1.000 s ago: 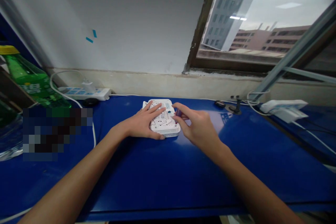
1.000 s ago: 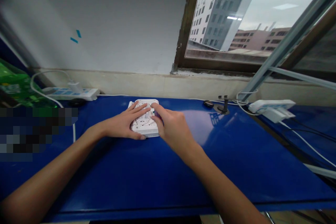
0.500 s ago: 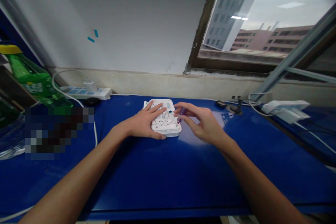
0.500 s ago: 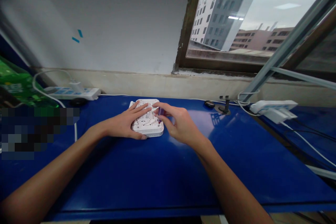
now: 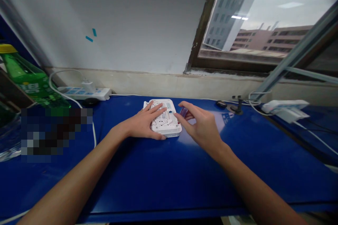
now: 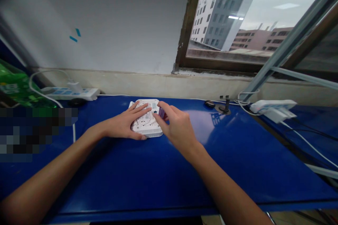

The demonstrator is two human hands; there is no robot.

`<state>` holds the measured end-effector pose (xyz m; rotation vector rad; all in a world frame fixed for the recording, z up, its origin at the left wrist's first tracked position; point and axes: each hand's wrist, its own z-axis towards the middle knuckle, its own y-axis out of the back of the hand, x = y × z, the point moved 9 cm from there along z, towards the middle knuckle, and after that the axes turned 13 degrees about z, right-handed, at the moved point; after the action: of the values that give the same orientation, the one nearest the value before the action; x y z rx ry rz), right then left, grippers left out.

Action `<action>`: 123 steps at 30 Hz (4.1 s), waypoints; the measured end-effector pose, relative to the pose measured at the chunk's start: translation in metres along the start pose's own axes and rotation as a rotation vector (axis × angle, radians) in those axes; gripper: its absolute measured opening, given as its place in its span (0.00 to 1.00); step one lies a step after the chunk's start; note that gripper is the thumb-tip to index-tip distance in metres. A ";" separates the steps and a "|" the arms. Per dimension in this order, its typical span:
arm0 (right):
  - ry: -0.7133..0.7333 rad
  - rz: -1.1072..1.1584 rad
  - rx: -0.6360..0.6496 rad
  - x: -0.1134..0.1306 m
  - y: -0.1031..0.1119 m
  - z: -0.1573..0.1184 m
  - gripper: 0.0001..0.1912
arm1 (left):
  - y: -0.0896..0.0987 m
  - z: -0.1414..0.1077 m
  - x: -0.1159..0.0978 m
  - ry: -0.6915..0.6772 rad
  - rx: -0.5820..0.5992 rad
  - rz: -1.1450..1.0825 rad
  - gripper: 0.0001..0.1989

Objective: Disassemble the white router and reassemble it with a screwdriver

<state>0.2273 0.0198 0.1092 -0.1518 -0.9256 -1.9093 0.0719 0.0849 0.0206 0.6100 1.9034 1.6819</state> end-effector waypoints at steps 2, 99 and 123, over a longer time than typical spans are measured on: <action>0.022 0.086 0.088 0.000 -0.003 0.000 0.20 | 0.000 0.000 0.000 0.000 -0.001 -0.002 0.62; -0.029 0.022 0.175 -0.068 0.019 0.000 0.05 | 0.048 -0.015 -0.031 -0.108 -0.242 -0.058 0.22; -0.088 0.009 0.443 -0.094 -0.022 -0.025 0.10 | 0.031 -0.006 -0.013 0.211 -0.257 0.110 0.49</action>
<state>0.2649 0.0761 0.0361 0.0244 -1.3796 -1.6536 0.0780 0.0761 0.0527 0.4583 1.7765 2.0921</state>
